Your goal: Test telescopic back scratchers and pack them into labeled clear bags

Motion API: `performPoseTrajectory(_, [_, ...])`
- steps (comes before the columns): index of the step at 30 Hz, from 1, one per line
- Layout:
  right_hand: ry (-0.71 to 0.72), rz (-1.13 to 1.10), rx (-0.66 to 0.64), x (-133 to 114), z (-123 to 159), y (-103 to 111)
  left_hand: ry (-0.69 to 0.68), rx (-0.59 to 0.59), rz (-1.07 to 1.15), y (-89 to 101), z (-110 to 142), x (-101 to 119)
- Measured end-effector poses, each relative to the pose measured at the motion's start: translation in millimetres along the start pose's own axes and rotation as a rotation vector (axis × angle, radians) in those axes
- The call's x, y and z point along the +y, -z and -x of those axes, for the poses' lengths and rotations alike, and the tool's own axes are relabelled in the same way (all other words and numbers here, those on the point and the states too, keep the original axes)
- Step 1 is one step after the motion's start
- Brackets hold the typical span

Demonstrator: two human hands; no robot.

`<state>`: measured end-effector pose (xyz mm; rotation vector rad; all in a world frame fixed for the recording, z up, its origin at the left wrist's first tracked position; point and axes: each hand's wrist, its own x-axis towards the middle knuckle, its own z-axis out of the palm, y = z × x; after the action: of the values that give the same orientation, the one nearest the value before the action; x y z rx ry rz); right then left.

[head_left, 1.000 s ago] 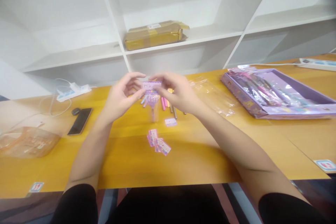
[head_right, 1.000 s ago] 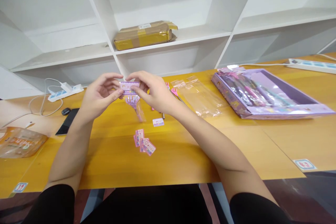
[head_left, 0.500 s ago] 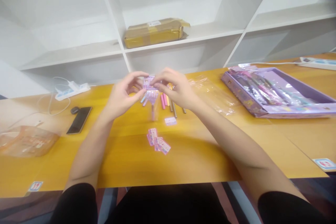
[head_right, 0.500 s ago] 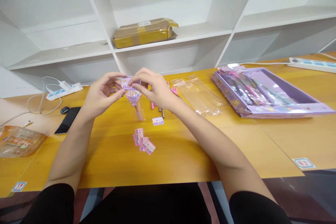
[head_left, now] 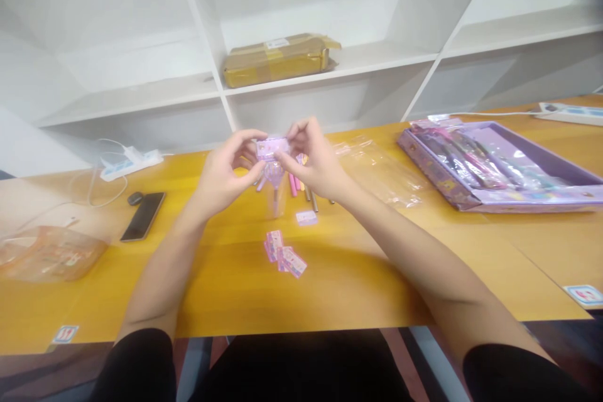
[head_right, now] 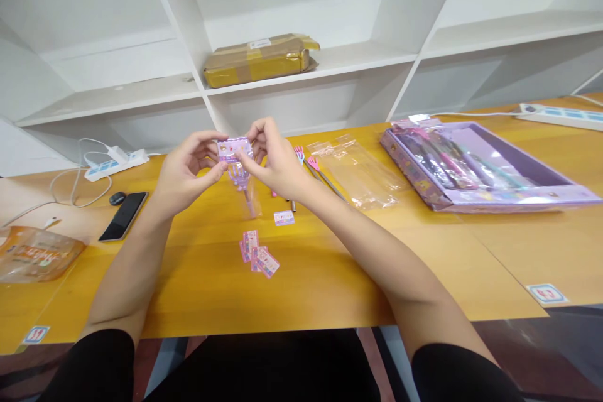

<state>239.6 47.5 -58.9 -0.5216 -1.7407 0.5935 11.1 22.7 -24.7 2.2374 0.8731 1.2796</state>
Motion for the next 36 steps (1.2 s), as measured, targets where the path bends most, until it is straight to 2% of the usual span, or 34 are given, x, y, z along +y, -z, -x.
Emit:
performPoseTrajectory(5, [-0.116,-0.072,-0.03,-10.2,2.3,-5.4,-0.005,0.077,0.021,-4.4,1.6,-0.7])
performPoseTrajectory(10, [-0.193,-0.128,-0.076,-21.9,0.9,-5.6,0.022,0.092,0.112,-7.3,1.5,-2.2])
performPoseTrajectory(16, [-0.182,-0.044,-0.067,-24.0,-1.5,-4.8,0.018,0.116,0.208,-9.9,-1.1,-2.9])
performPoseTrajectory(29, [-0.1,0.125,-0.067,-20.6,2.3,-5.2,0.01,0.144,0.232,-12.6,-1.2,-1.4])
performPoseTrajectory(36, [-0.11,0.169,-0.109,-22.1,0.5,-1.9,0.032,0.141,0.227,-7.8,-3.2,-5.5])
